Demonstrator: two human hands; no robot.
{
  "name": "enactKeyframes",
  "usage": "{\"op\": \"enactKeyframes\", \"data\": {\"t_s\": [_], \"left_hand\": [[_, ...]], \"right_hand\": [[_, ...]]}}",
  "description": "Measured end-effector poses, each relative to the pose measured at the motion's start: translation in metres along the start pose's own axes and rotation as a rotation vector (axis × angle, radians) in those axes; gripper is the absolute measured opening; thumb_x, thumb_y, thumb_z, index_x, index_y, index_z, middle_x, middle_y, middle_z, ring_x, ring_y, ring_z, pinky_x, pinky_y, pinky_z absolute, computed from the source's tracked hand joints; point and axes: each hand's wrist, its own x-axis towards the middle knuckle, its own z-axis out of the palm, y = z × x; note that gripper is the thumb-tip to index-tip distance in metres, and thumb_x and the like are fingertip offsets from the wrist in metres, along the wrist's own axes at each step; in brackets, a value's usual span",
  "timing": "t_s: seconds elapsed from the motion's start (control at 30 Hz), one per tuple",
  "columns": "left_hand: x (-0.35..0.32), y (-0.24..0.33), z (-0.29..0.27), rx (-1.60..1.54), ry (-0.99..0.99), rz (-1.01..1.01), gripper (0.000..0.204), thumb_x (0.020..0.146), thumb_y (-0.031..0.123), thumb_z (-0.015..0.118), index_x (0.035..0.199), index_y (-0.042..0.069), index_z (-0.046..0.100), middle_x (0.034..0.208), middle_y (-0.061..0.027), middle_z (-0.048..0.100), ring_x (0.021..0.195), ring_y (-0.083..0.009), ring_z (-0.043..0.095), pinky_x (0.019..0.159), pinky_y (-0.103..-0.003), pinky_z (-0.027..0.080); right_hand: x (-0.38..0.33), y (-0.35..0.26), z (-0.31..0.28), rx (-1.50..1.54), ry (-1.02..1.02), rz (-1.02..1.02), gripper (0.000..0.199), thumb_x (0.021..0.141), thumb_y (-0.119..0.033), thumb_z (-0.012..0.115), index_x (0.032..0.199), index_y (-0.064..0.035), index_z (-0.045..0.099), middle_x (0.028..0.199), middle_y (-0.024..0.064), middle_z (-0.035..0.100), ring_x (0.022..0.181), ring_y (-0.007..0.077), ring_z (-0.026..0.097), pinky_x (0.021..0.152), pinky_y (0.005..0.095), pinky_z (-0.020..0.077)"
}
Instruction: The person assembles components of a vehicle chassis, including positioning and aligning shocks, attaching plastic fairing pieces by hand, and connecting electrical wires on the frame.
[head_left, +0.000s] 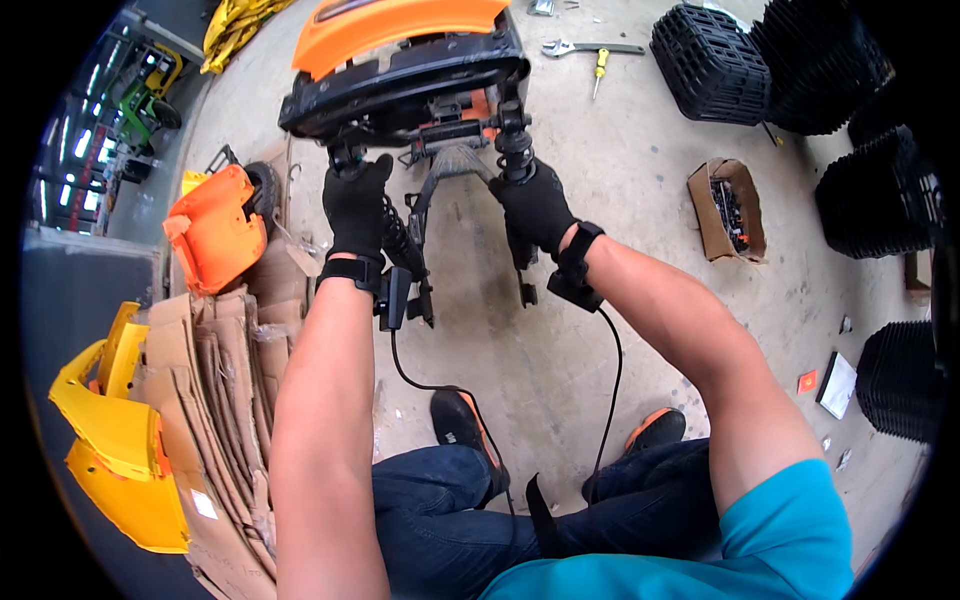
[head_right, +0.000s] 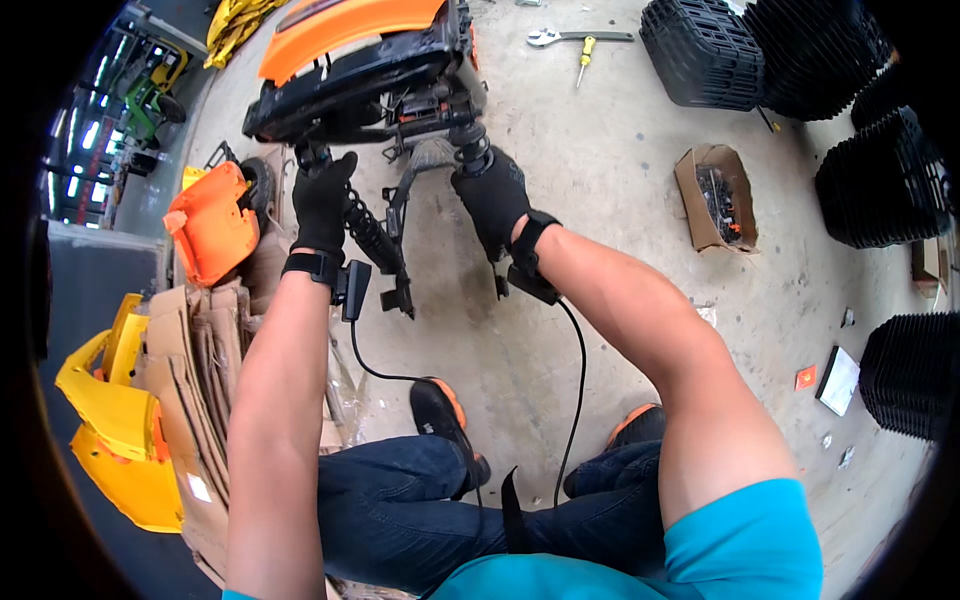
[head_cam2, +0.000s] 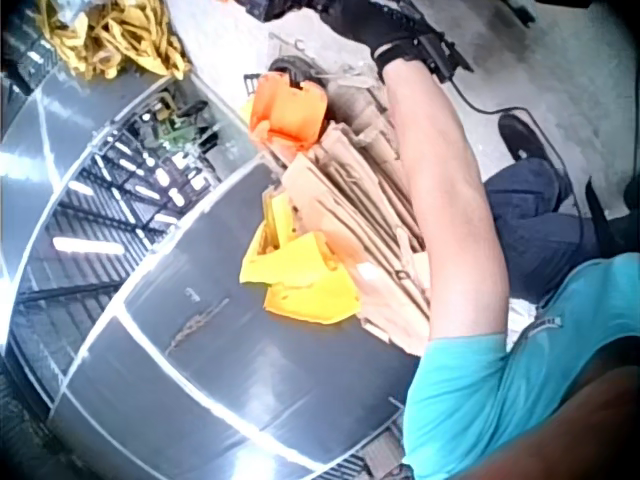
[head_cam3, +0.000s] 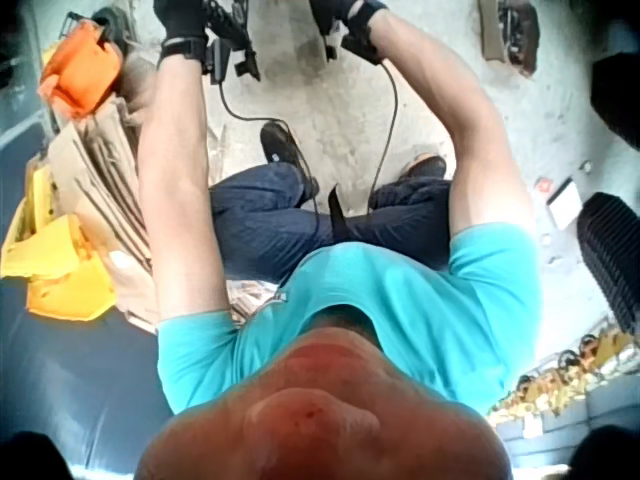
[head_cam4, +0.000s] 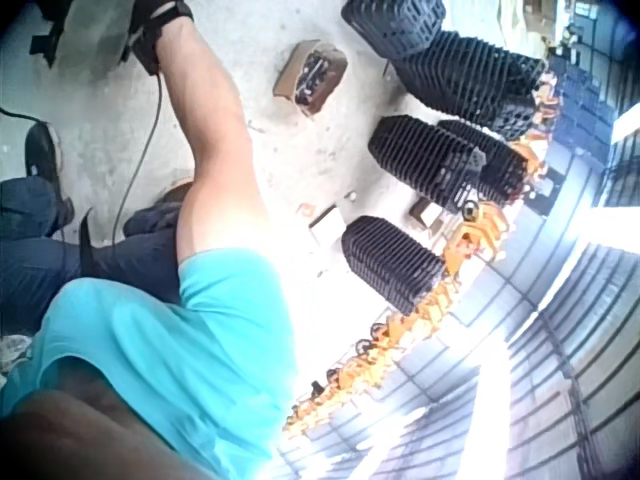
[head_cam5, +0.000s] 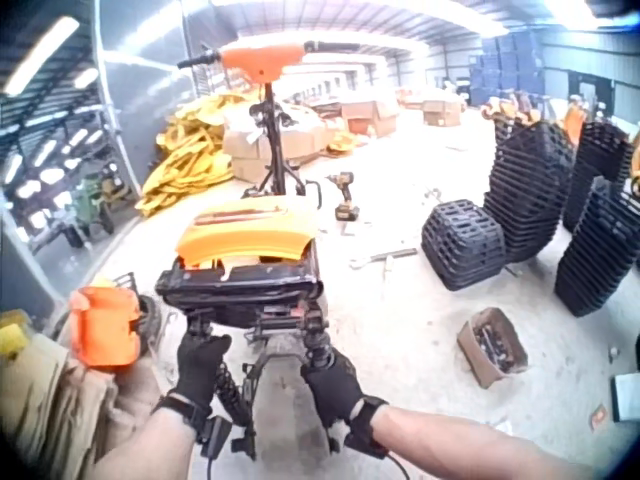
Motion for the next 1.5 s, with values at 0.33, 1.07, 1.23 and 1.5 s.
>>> {"op": "enactKeyframes", "data": {"t_s": [0.33, 1.07, 1.23, 1.5], "left_hand": [[-0.011, -0.012, 0.01, 0.031, -0.047, -0.14, 0.014, 0.08, 0.014, 0.065, 0.073, 0.002, 0.064, 0.063, -0.0054, 0.063, 0.052, -0.014, 0.058, 0.054, -0.031, 0.048], [-0.008, -0.011, -0.003, -0.026, -0.18, -0.147, 0.01, 0.084, 0.011, 0.068, 0.08, 0.003, 0.065, 0.068, -0.0029, 0.063, 0.059, -0.0104, 0.06, 0.053, -0.024, 0.045], [-0.011, -0.005, -0.005, -0.044, -0.176, -0.229, 0.008, 0.085, 0.01, 0.067, 0.083, 0.003, 0.066, 0.071, -0.0033, 0.063, 0.062, -0.0108, 0.061, 0.055, -0.024, 0.047], [-0.008, -0.011, -0.005, -0.072, -0.201, -0.204, 0.008, 0.086, 0.01, 0.066, 0.086, 0.002, 0.066, 0.071, -0.0027, 0.062, 0.061, -0.0109, 0.059, 0.056, -0.024, 0.046]], "right_hand": [[0.002, 0.009, -0.018, 0.103, -0.208, 0.107, 0.045, 0.076, -0.018, 0.076, 0.115, -0.0044, 0.059, 0.095, 0.0096, 0.067, 0.089, 0.0204, 0.063, 0.081, 0.0356, 0.0503], [-0.002, 0.041, -0.036, 0.396, -0.704, 0.283, 0.057, 0.081, -0.014, 0.076, 0.133, -0.0021, 0.053, 0.121, 0.0096, 0.063, 0.111, 0.0178, 0.059, 0.1, 0.0324, 0.0436], [-0.016, 0.056, -0.036, 0.454, -0.715, 0.291, 0.054, 0.081, -0.01, 0.075, 0.13, -0.0032, 0.053, 0.114, 0.0068, 0.063, 0.102, 0.0155, 0.06, 0.091, 0.032, 0.0486], [-0.029, 0.069, -0.023, 0.495, -0.661, 0.421, 0.058, 0.081, -0.009, 0.076, 0.132, -0.0028, 0.05, 0.107, 0.0039, 0.061, 0.089, 0.0128, 0.059, 0.074, 0.0296, 0.05]]}}
